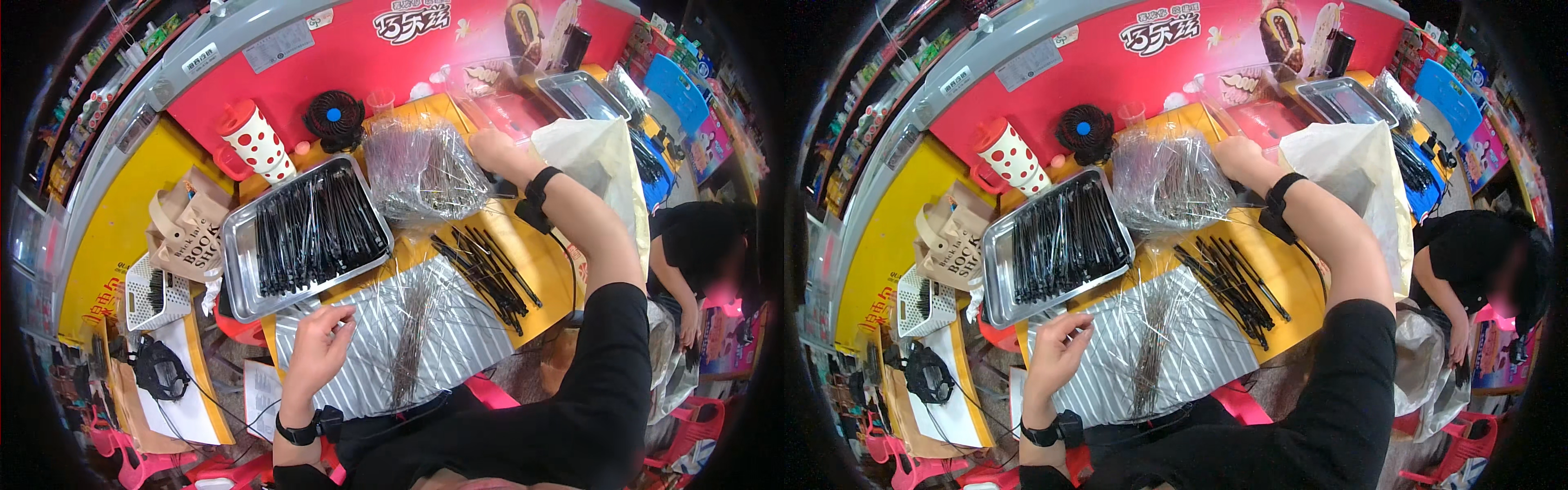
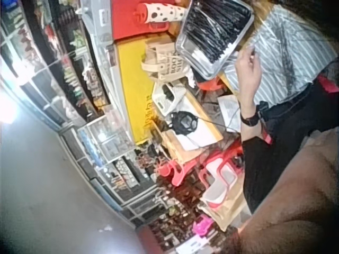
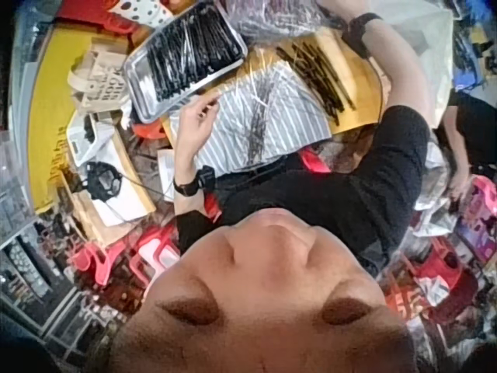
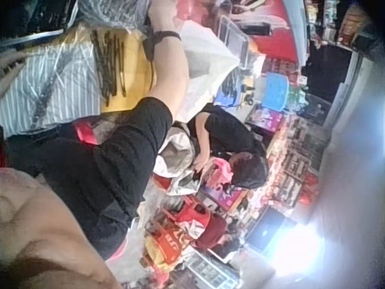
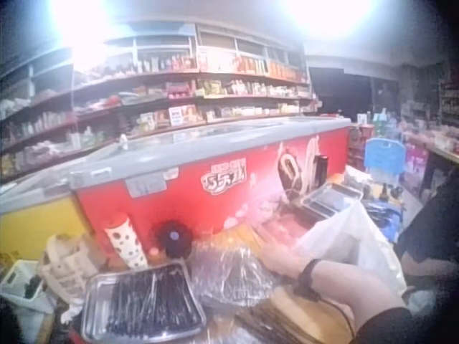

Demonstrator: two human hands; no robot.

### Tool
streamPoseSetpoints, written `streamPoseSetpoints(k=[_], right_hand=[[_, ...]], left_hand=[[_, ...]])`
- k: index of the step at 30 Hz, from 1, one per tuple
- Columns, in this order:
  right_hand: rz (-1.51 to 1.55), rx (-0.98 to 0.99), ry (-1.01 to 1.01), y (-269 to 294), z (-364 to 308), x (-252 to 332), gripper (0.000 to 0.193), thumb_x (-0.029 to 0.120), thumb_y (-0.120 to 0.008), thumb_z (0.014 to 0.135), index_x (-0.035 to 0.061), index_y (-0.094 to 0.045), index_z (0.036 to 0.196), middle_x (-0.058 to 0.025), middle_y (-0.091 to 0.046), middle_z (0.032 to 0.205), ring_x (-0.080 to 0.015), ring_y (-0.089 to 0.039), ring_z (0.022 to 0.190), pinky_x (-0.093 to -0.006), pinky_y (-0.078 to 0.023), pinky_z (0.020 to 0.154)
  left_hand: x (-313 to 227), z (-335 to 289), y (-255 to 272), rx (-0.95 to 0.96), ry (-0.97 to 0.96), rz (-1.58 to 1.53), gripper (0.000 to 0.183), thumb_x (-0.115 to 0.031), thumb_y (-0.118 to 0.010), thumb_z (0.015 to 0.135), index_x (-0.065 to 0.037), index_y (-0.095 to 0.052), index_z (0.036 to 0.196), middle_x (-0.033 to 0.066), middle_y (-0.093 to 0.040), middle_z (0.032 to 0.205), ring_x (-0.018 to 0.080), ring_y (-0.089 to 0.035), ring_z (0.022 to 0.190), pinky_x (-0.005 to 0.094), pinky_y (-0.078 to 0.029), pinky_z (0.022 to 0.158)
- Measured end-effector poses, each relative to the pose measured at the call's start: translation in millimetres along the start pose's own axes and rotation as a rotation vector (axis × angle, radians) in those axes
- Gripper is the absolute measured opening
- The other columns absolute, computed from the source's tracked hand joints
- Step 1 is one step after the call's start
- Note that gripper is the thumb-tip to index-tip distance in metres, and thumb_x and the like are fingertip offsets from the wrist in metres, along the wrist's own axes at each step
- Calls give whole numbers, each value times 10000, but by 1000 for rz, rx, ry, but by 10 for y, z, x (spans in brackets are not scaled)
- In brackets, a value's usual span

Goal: Sorting and arranging thin silver and black metal rods on a workspace.

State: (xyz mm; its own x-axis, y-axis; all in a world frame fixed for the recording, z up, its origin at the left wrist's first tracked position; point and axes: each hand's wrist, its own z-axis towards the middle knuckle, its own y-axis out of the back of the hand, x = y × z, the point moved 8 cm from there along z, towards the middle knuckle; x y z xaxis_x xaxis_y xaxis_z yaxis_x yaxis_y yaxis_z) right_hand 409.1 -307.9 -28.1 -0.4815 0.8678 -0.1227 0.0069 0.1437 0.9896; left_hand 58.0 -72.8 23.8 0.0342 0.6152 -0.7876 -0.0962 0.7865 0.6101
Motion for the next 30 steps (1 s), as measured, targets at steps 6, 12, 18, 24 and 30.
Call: streamPoseSetpoints(k=[6,12,18,24,30], right_hand=[[13,-127,115,33,-139,-71,148,40,-575,722,-14,-663,828,-202,-662,860,-353,-656,834,-425,-530,738],[109,-453,86,517,-532,-216,158,19,-543,692,19,-649,810,-189,-642,801,-362,-630,760,-432,-508,668],[131,-694,135,1669,-1714,168,60,65,-565,718,41,-587,769,-160,-631,881,-361,-607,708,-427,-471,584],[-382,-1135,868,1610,-3347,1626,222,185,-569,683,35,-616,839,-124,-556,739,-158,-518,573,-236,-377,441],[-32,-878,1124,691,-3512,2417,247,229,-545,714,-1,-583,798,-137,-582,754,-166,-551,568,-244,-405,457]], left_hand=[[-76,-102,50,-28,-31,13,197,-51,-617,813,33,-650,988,150,-640,812,226,-609,666,302,-466,595],[-194,-205,148,-53,-45,30,198,-45,-612,816,32,-643,996,146,-636,802,216,-597,648,301,-462,577],[-285,-297,232,-77,-64,22,187,-36,-607,820,31,-639,992,142,-634,804,211,-593,651,301,-464,588],[-322,-349,-42,-73,-27,-113,173,-50,-607,834,32,-643,982,144,-640,815,206,-604,684,289,-461,625],[-292,-523,-341,-3,-23,-113,188,-78,-619,848,39,-651,991,120,-664,856,135,-599,689,258,-464,611]])
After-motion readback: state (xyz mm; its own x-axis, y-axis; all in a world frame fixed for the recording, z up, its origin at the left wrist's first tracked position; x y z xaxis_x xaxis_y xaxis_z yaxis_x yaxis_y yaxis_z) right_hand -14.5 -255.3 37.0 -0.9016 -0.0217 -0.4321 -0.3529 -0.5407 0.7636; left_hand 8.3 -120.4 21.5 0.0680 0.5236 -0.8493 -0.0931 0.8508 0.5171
